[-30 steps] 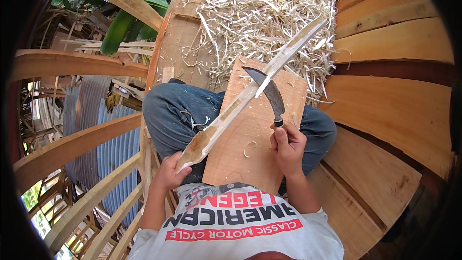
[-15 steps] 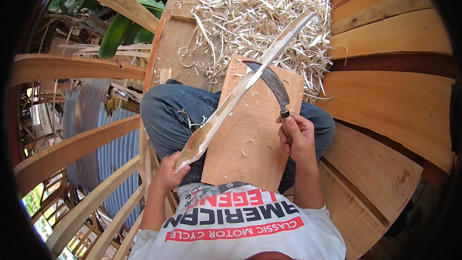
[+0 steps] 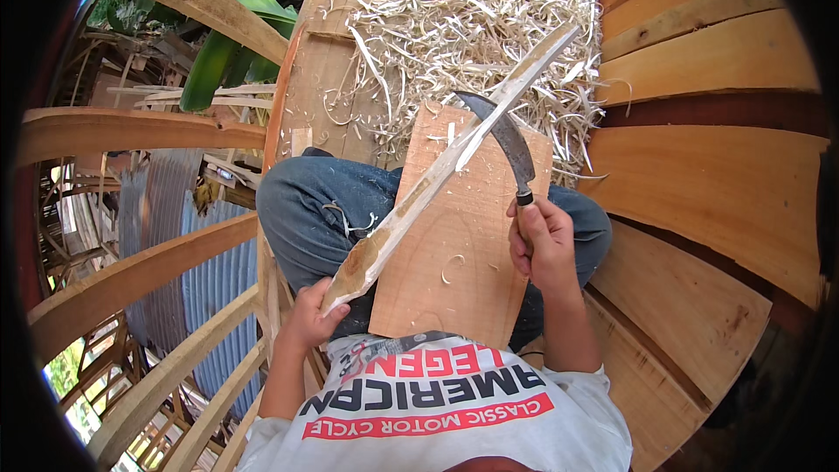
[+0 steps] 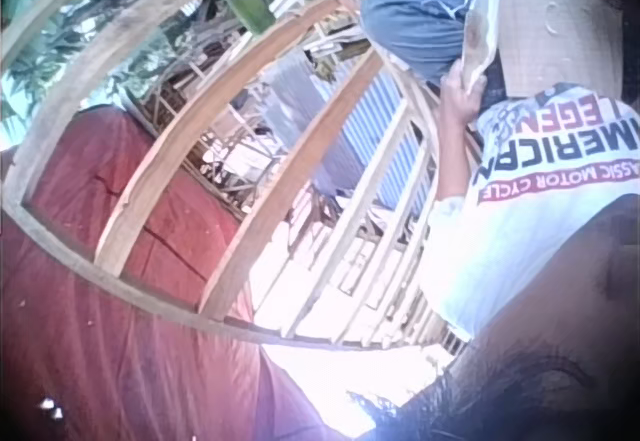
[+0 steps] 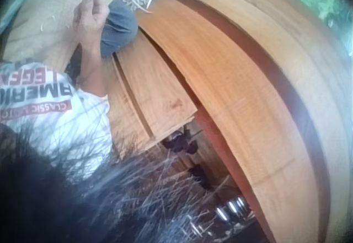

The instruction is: The person sits cross-legged and uses a curved knife to shave thin strips from a long piece of wood held against their leg. Wood shavings accumulate on the wooden platform beneath the work area.

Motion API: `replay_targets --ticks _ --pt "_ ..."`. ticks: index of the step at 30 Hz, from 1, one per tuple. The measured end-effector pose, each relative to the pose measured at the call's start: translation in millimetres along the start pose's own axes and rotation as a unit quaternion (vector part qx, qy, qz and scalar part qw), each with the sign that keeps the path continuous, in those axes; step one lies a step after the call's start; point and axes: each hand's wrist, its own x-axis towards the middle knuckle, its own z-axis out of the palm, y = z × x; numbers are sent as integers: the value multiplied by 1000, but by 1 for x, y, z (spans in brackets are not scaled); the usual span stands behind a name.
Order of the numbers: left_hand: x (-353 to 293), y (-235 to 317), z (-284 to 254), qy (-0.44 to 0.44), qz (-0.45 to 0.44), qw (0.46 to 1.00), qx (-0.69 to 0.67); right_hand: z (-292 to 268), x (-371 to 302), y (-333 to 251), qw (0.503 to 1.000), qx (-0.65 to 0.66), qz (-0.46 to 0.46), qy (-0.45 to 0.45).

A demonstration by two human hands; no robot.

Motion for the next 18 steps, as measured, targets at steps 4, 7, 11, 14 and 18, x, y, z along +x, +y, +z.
replay_targets --ticks 4,7,11,14,18 --pt "-4 -1 3 28 18 999 -21 -9 1 -3 999 -5 10 -38" --pt "-1 0 2 18 19 1000 -10 -1 3 2 999 -14 -45 22" --pt "-2 1 0 12 7 1000 -10 10 5 21 975 -127 -165 79" --pt "-1 0 0 14 12 1000 -13 9 8 16 987 -93 -119 52" --pt "-1 1 1 17 7 1000 3 2 3 -4 994 -48 56 -81"
